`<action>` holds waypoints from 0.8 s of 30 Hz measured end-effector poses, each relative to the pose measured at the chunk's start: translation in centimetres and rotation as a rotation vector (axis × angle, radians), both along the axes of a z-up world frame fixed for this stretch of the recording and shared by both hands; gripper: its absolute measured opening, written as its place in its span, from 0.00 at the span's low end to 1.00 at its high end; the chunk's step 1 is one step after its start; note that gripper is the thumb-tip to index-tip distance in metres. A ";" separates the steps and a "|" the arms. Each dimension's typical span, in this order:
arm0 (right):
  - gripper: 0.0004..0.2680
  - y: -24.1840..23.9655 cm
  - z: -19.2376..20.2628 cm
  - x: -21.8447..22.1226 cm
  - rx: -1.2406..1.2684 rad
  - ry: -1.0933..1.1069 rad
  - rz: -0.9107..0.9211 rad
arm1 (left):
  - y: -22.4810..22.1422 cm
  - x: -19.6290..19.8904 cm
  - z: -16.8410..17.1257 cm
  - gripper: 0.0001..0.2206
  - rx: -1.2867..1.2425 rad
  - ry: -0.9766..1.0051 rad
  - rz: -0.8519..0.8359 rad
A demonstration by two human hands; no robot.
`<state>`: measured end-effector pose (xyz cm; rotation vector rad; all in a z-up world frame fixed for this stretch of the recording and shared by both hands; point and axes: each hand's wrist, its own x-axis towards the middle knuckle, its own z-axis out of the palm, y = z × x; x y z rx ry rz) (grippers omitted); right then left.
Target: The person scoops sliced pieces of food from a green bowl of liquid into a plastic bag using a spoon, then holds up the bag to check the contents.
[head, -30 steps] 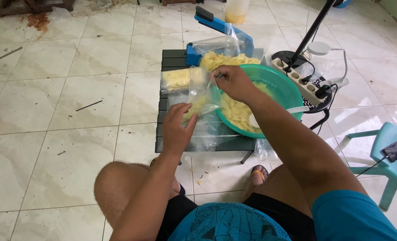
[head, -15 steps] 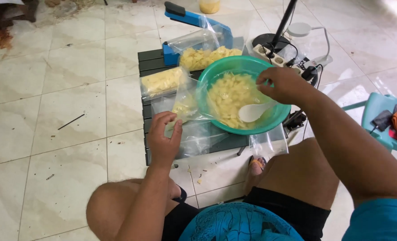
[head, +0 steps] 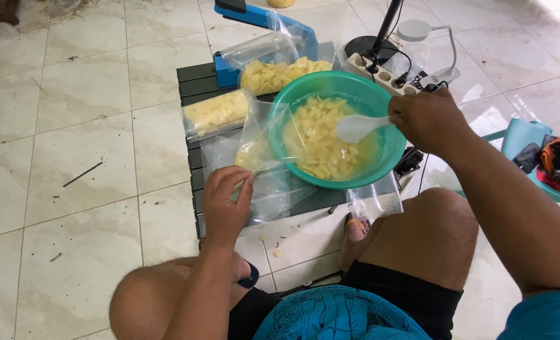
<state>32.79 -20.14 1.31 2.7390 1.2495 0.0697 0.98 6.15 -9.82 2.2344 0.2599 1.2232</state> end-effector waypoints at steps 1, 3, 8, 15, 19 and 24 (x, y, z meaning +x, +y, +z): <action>0.07 0.0 0.0 0.4 -0.002 0.000 -0.003 | -0.2 0.0 0.0 0.03 -0.002 0.000 -0.003; 0.10 0.1 0.0 1.2 -0.023 -0.196 -0.027 | -0.6 0.1 -0.1 0.05 -0.018 -0.026 0.000; 0.09 1.5 -2.4 3.6 -0.052 -0.302 -0.032 | -0.6 -0.2 -0.3 0.05 -0.030 -0.013 -0.017; 0.09 3.7 -5.4 4.8 0.032 -0.206 -0.034 | -0.2 -0.4 -1.2 0.04 -0.011 -0.007 0.005; 0.08 4.3 -5.1 4.8 0.188 0.000 -0.015 | -0.1 -0.5 -0.8 0.03 -0.023 -0.011 -0.018; 0.08 5.3 -6.9 4.7 0.331 0.155 0.002 | -0.2 -0.3 -1.0 0.04 0.001 -0.016 -0.010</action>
